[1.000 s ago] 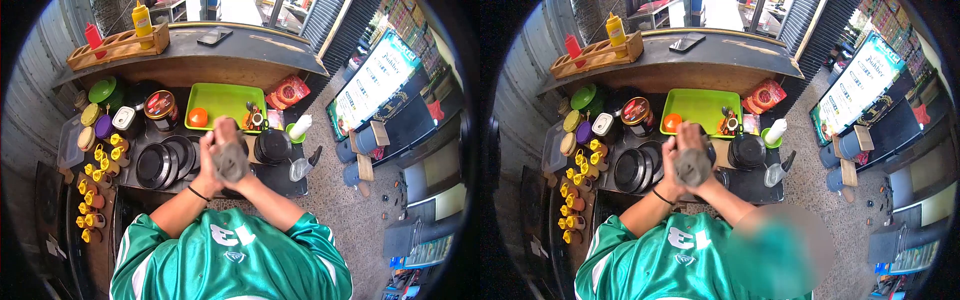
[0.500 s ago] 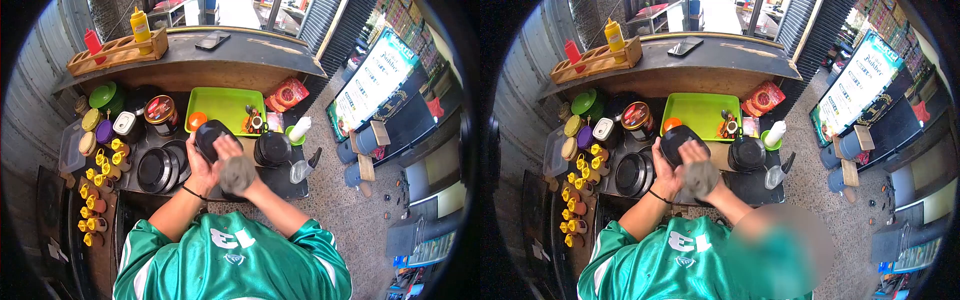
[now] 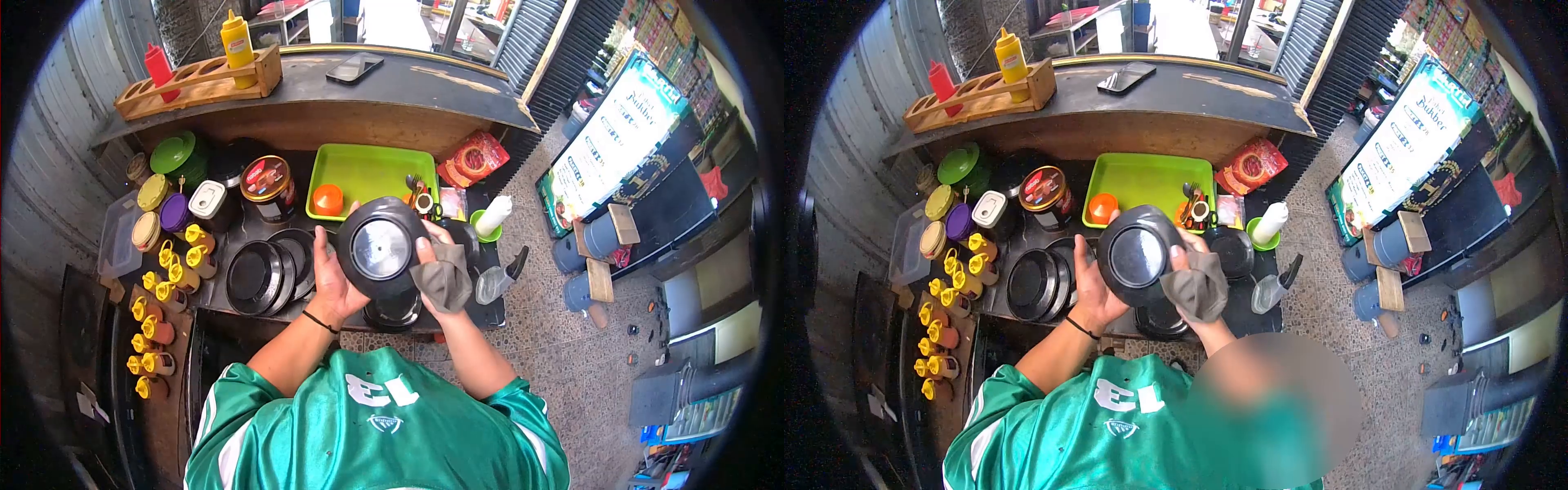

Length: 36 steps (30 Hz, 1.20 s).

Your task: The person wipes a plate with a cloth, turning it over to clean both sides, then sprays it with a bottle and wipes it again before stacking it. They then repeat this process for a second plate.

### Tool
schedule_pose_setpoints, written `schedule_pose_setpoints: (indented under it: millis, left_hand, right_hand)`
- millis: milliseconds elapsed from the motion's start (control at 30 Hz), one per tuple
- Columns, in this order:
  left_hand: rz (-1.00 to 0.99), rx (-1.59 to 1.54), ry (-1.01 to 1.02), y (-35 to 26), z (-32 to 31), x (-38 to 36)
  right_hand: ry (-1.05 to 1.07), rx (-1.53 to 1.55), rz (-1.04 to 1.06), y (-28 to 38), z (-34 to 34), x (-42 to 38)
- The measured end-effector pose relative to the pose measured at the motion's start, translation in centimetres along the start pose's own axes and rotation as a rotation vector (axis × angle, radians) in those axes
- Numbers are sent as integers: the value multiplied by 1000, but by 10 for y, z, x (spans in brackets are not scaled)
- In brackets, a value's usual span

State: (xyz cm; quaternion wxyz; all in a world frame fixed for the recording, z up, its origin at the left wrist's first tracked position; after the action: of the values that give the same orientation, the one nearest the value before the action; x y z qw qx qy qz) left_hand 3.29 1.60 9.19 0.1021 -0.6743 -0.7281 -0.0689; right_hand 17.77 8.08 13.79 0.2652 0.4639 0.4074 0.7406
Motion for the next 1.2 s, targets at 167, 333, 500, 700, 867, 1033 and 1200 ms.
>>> schedule_pose_setpoints:
  millis: [167,333,500,700,867,1033,1200]
  left_hand:
    - [61,331,3,15,-6,2]
    - [217,381,-121,46,42,-4]
    - [241,372,-61,54,79,-14]
    - [447,340,-339,59,46,-40]
    - [412,467,-320,50,41,-31]
    - [71,452,-337,27,22,-4]
    - [-17,271,-140,-19,1,9]
  right_hand:
    - [91,-380,90,-12,-19,-11]
    - [139,-145,-123,-14,-52,-30]
    - [320,-226,372,64,-74,-38]
    - [437,-551,454,27,-67,12]
    - [-228,-379,70,7,-28,25]
    - [90,-521,255,43,-84,-9]
    - [343,-637,658,75,-102,-57]
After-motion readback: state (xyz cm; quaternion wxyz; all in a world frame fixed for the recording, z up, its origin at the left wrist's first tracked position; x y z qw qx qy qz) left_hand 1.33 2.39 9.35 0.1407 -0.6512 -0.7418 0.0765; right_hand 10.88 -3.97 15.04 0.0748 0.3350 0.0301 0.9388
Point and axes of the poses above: each hand's wrist, its own x-axis towards the middle knuckle, its own z-axis out of the back of the hand, y = z × x, the point moved 9 cm from there along x, towards the middle knuckle, and after that the axes turned 7 degrees about y, right-handed, at the moved point
